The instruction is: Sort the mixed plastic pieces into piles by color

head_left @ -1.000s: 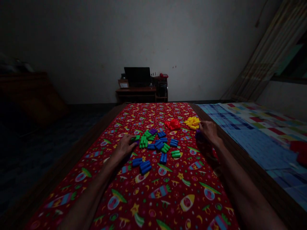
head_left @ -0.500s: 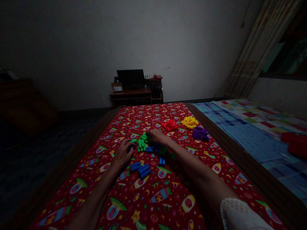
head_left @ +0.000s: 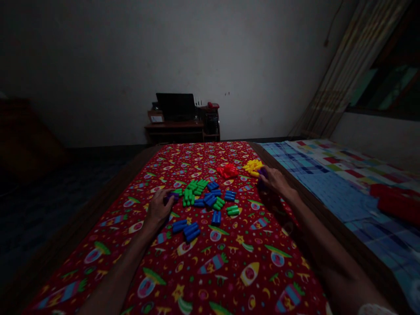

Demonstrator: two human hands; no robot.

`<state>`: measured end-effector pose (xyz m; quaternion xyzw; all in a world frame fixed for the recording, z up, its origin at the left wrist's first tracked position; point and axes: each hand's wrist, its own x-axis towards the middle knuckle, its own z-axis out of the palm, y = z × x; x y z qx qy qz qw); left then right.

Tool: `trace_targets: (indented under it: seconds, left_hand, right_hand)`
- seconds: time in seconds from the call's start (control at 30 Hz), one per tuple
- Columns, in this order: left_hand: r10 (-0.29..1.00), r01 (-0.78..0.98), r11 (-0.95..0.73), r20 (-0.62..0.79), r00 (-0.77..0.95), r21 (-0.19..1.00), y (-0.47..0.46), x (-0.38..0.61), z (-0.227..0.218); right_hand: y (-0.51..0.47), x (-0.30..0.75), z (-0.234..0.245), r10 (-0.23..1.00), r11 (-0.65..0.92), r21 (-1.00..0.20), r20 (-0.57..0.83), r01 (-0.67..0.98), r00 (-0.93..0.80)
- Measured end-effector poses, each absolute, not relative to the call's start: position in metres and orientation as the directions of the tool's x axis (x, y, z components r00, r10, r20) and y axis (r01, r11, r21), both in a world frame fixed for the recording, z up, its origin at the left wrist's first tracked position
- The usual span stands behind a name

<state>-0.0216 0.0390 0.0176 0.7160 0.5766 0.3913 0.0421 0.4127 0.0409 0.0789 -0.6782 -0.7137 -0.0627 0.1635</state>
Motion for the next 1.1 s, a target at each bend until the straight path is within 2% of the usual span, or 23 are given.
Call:
trace_targets:
  seconds: [0.07, 0.13, 0.23, 0.33, 0.4, 0.5, 0.63, 0.73, 0.8, 0.93, 1.0, 1.1]
  left_hand:
    - [0.86, 0.797, -0.326, 0.509, 0.027, 0.508, 0.038, -0.021, 0.017]
    - [0.862, 0.798, -0.321, 0.507, 0.022, 0.511, 0.036, -0.02, 0.018]
    - [0.869, 0.78, -0.318, 0.495, 0.013, 0.538, 0.034, -0.02, 0.022]
    - [0.885, 0.721, -0.319, 0.466, -0.006, 0.616, 0.033, -0.016, 0.029]
    - [0.9, 0.654, -0.315, 0.434, -0.023, 0.687, 0.032, -0.009, 0.035]
    - [0.934, 0.526, -0.314, 0.358, 0.019, 0.79, 0.024, 0.013, 0.042]
    - [0.922, 0.446, -0.387, 0.331, 0.202, 0.807, 0.002, 0.052, 0.046]
    - [0.886, 0.389, -0.454, 0.358, 0.295, 0.802, -0.01, 0.067, 0.049]
    - [0.877, 0.406, -0.475, 0.38, 0.294, 0.781, -0.01, 0.066, 0.051]
    - [0.846, 0.563, -0.516, 0.488, 0.214, 0.646, 0.005, 0.043, 0.054]
    - [0.826, 0.628, -0.511, 0.537, 0.171, 0.587, 0.016, 0.027, 0.052]
    - [0.817, 0.693, -0.458, 0.571, 0.081, 0.557, 0.03, 0.001, 0.047]
  right_hand:
    - [0.037, 0.429, 0.074, 0.968, 0.003, -0.088, 0.25, 0.996, 0.02]
    - [0.035, 0.437, 0.07, 0.975, 0.01, -0.107, 0.224, 0.994, 0.014]
    - [0.034, 0.435, 0.069, 0.948, 0.059, -0.223, 0.319, 0.973, 0.015]
    - [0.029, 0.407, 0.074, 0.9, 0.159, -0.36, 0.435, 0.92, 0.015]
    - [0.021, 0.373, 0.076, 0.881, 0.314, -0.441, 0.464, 0.841, -0.086]
    - [0.004, 0.311, 0.072, 0.814, 0.578, -0.544, 0.442, 0.609, -0.377]
    - [-0.012, 0.259, 0.058, 0.739, 0.661, -0.594, 0.41, 0.459, -0.534]
    - [-0.008, 0.265, 0.055, 0.744, 0.663, -0.56, 0.421, 0.496, -0.519]
    - [0.001, 0.288, 0.057, 0.773, 0.634, -0.503, 0.428, 0.588, -0.467]
    - [0.012, 0.354, 0.065, 0.846, 0.435, -0.256, 0.443, 0.863, -0.295]
    - [0.01, 0.384, 0.063, 0.861, 0.337, -0.146, 0.448, 0.93, -0.242]
    - [0.0, 0.416, 0.053, 0.895, 0.236, -0.053, 0.4, 0.97, -0.196]
